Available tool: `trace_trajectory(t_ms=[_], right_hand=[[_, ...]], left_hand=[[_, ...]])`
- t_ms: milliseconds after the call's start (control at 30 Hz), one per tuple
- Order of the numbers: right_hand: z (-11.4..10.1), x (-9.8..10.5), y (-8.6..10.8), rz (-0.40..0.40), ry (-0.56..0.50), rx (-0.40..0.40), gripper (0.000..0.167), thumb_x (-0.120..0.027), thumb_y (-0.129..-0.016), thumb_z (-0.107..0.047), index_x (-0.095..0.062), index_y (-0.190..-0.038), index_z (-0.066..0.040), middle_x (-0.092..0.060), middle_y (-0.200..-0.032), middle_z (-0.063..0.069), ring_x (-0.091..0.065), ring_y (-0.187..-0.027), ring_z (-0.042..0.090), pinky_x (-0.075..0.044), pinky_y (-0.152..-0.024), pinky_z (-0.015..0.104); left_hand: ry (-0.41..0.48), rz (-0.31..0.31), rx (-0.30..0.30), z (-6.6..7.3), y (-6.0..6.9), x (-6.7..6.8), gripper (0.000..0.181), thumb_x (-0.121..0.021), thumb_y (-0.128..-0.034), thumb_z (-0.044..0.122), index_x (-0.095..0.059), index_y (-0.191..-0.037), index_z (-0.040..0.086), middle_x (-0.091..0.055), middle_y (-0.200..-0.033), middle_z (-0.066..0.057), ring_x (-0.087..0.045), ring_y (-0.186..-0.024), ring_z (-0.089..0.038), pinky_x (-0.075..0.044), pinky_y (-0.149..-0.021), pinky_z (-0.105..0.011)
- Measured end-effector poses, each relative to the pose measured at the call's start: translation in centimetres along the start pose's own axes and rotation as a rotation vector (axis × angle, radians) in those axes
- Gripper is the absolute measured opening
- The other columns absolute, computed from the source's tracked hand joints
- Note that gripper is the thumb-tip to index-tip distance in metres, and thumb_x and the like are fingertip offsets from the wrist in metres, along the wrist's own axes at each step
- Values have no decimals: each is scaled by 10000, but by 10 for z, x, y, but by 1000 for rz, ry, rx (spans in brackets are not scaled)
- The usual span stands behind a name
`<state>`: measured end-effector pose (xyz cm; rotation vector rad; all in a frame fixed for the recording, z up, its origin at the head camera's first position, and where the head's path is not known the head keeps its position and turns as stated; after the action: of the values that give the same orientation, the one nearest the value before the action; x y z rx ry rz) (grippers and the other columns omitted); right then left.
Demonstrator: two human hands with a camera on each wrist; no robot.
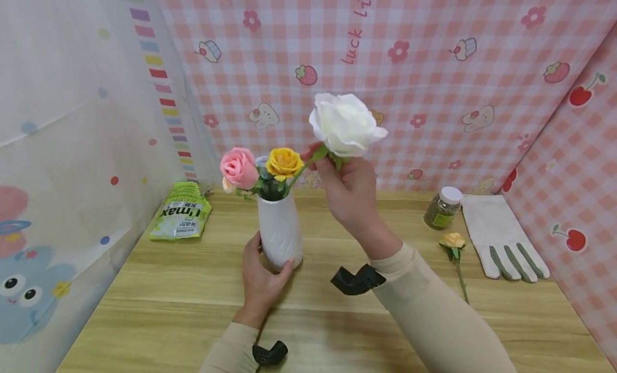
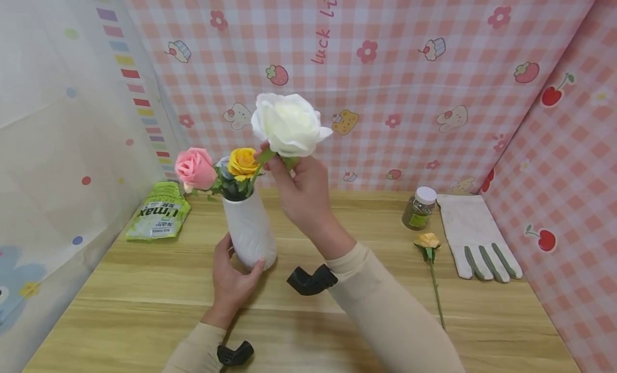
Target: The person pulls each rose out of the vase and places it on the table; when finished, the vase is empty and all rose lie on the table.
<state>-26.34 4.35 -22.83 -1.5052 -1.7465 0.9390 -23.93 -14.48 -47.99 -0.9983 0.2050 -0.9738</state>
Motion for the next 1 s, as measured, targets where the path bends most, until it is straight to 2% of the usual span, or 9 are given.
trace_trajectory(t_ms=[133, 233, 367, 533, 667, 767, 867, 933, 1000], right_hand=[[-10, 11, -6, 87, -17, 77, 100, -515, -933, 83, -590, -989, 119, -674, -909, 145, -653, -858, 270, -545, -726, 380], [-15, 24, -8, 174, -77, 99, 109, -542, -911, 103, -606, -997, 121, -685, -903, 112, -665, -833, 278, -547, -711, 359], [-17, 43, -8, 282, -139, 85, 155, -563, -889, 128, -646, -1019, 111, -688, -901, 126, -668, -820, 279, -554, -719, 346], [-15, 67, -8, 417, -143, 28, 115, -590, -881, 110, -663, -971, 109, -685, -875, 158, -667, -811, 255, -553, -703, 306], [-17, 93, -4, 524, -154, 26, 104, -595, -877, 107, -665, -954, 113, -676, -849, 191, -657, -788, 255, -535, -672, 283], [-17, 118, 4, 611, -172, 29, 108, -609, -867, 100, -654, -958, 137, -675, -818, 204, -650, -756, 259, -516, -641, 279], [-11, 144, 19, 691, -221, -7, 148, -644, -844, 85, -635, -966, 169, -674, -788, 207, -651, -725, 262, -508, -608, 271], [-4, 159, 32, 706, -228, -63, 182, -663, -836, 66, -632, -984, 168, -674, -773, 206, -657, -708, 255, -513, -583, 264], [6, 170, 48, 677, -178, -136, 210, -667, -845, 43, -634, -1016, 161, -680, -767, 185, -658, -688, 235, -512, -556, 251]], left_hand=[[-8, -4, -8, 0, 0, 0, 876, -801, -664, 305, -430, -1374, -51, -534, -1199, -206, -526, -1042, -312, -448, -848, -404], [-9, -8, -11, 1, -1, -1, 873, -799, -666, 306, -431, -1373, -50, -538, -1193, -205, -528, -1033, -311, -448, -842, -408], [-5, -8, -5, 0, 0, 0, 874, -801, -662, 299, -432, -1374, -48, -540, -1192, -202, -528, -1028, -309, -448, -836, -412], [-8, 7, -5, -1, 1, 1, 870, -803, -655, 283, -438, -1373, -47, -544, -1186, -199, -530, -1020, -304, -453, -825, -422], [-9, 21, -22, 0, 1, 1, 861, -804, -653, 271, -446, -1365, -56, -549, -1176, -204, -534, -1011, -304, -459, -806, -448], [-1, 23, -25, 1, 0, 1, 862, -804, -654, 267, -444, -1366, -59, -548, -1176, -206, -534, -1013, -306, -461, -799, -466], [2, 18, -22, 1, 0, 0, 865, -805, -656, 267, -439, -1369, -57, -544, -1182, -207, -533, -1023, -307, -465, -800, -476], [-1, 15, -18, 1, 0, 0, 867, -806, -658, 270, -436, -1373, -51, -542, -1188, -204, -532, -1029, -303, -468, -800, -478], [0, 13, -16, 1, 0, 0, 866, -808, -660, 268, -434, -1375, -48, -540, -1190, -204, -532, -1032, -302, -469, -798, -482]])
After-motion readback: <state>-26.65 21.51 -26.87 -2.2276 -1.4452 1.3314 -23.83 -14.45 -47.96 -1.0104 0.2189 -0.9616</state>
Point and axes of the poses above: each hand's wrist, its own y-axis away from the middle knuckle, its own x-axis out of the back of the hand, z = x × y, the point moved 7 cm from there along -y, towards the middle knuckle
